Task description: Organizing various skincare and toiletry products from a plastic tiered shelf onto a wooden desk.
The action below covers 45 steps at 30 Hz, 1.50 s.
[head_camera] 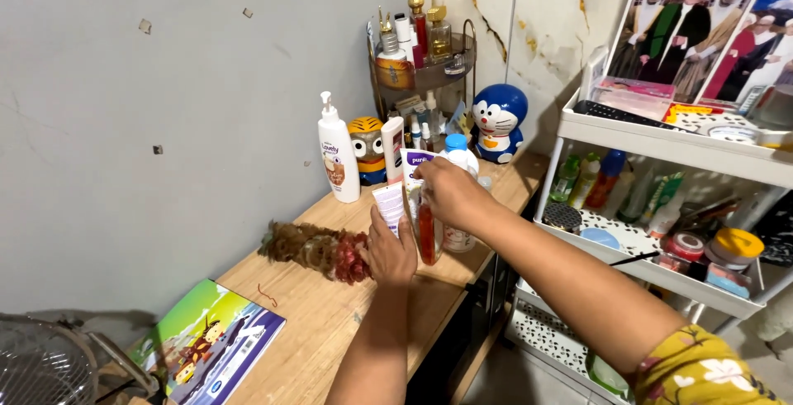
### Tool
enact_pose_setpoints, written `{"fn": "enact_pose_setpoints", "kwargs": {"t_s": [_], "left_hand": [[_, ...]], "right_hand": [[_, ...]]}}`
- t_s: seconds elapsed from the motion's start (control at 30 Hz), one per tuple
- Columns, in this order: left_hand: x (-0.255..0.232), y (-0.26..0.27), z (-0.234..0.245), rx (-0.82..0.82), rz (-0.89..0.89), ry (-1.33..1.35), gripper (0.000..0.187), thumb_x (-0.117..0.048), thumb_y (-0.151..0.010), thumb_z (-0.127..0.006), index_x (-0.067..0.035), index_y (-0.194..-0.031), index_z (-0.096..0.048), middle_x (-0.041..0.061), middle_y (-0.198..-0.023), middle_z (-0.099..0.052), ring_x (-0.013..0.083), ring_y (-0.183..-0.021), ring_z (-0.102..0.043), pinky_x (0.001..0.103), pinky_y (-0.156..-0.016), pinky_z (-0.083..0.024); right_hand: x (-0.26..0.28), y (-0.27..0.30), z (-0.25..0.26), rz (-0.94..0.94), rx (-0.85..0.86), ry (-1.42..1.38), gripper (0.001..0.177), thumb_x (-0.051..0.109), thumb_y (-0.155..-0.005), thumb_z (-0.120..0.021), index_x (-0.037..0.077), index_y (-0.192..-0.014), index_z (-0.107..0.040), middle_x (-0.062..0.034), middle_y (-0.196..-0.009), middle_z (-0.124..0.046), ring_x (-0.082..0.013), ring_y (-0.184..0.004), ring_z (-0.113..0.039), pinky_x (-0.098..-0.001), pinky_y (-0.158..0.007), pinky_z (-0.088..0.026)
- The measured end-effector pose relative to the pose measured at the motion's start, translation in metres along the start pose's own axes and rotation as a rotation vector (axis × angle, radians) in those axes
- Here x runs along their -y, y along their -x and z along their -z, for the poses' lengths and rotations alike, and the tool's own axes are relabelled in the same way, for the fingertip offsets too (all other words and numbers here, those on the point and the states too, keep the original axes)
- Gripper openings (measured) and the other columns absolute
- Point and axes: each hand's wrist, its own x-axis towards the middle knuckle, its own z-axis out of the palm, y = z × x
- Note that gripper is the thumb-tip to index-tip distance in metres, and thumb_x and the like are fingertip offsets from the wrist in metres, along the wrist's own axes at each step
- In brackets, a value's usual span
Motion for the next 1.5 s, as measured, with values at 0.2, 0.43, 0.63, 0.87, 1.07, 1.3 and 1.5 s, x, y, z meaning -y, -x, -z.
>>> {"fn": "enact_pose_setpoints", "kwargs": {"t_s": [0.2,0.43,0.63,0.87,1.07,1.3,1.5], "left_hand": [[-0.003,0.0,0.004,0.024,0.016,-0.001,0.08,-0.055,-0.1,-0.042,-0.008,-0.16,-0.019,0.023,-0.148,-0.047,0.0421,-0.137,-0.046,0.066,-0.117,-0.015],[-0.002,0.001,0.006,0.021,0.023,0.02,0.079,-0.055,-0.101,-0.041,-0.008,-0.161,-0.02,0.023,-0.148,-0.047,0.0423,-0.137,-0.046,0.066,-0.118,-0.016],[-0.011,-0.003,0.014,0.056,0.001,-0.008,0.095,-0.066,-0.096,-0.051,-0.013,-0.163,-0.008,0.021,-0.159,-0.034,0.039,-0.147,-0.036,0.069,-0.12,-0.007],[-0.023,0.002,0.02,0.246,0.013,-0.047,0.159,-0.073,-0.055,-0.089,-0.008,-0.16,0.012,0.026,-0.165,-0.018,0.0401,-0.151,-0.028,0.064,-0.121,-0.013],[-0.019,0.001,0.018,0.292,-0.014,-0.055,0.164,-0.067,-0.049,-0.094,-0.009,-0.16,0.012,0.023,-0.166,-0.021,0.0382,-0.15,-0.032,0.062,-0.121,-0.018],[-0.011,0.001,0.012,0.271,-0.059,-0.021,0.158,-0.063,-0.054,-0.094,-0.011,-0.16,0.01,0.021,-0.167,-0.023,0.0384,-0.15,-0.034,0.064,-0.117,-0.02],[-0.009,0.0,0.01,0.249,-0.057,-0.036,0.154,-0.061,-0.059,-0.092,-0.012,-0.16,0.013,0.023,-0.159,-0.036,0.0407,-0.144,-0.041,0.068,-0.117,-0.018]], "right_hand": [[-0.005,-0.004,-0.013,-0.023,-0.05,-0.036,0.037,0.0,-0.084,-0.068,0.002,-0.121,-0.066,-0.0202,-0.12,-0.065,-0.0425,-0.108,-0.066,-0.0474,-0.092,-0.054],[-0.001,0.05,-0.014,0.12,-0.307,-0.135,0.05,0.006,-0.085,-0.073,0.001,-0.133,-0.059,-0.0226,-0.131,-0.057,-0.0402,-0.113,-0.065,-0.0442,-0.094,-0.057],[-0.055,0.113,-0.067,-0.472,-0.433,-0.144,0.073,0.026,-0.086,-0.081,0.001,-0.144,-0.043,-0.0244,-0.14,-0.05,-0.0313,-0.124,-0.059,-0.0407,-0.107,-0.054],[-0.116,0.093,-0.092,-0.549,-0.141,-0.393,0.15,0.033,-0.051,-0.103,-0.002,-0.157,-0.003,-0.0288,-0.154,-0.035,-0.037,-0.143,-0.04,-0.0438,-0.118,-0.035],[-0.124,0.078,-0.089,-0.51,0.006,-0.67,0.142,0.022,-0.046,-0.1,0.006,-0.158,-0.013,-0.0202,-0.148,-0.05,-0.0294,-0.136,-0.051,-0.0397,-0.115,-0.041],[-0.119,0.068,-0.09,-0.549,0.053,-0.712,0.134,0.011,-0.051,-0.097,0.007,-0.157,-0.015,-0.0182,-0.143,-0.054,-0.0274,-0.131,-0.056,-0.038,-0.111,-0.045],[-0.113,0.058,-0.096,-0.577,0.059,-0.733,0.136,0.01,-0.05,-0.095,0.007,-0.158,-0.014,-0.018,-0.146,-0.053,-0.0277,-0.134,-0.054,-0.0378,-0.113,-0.044]]}}
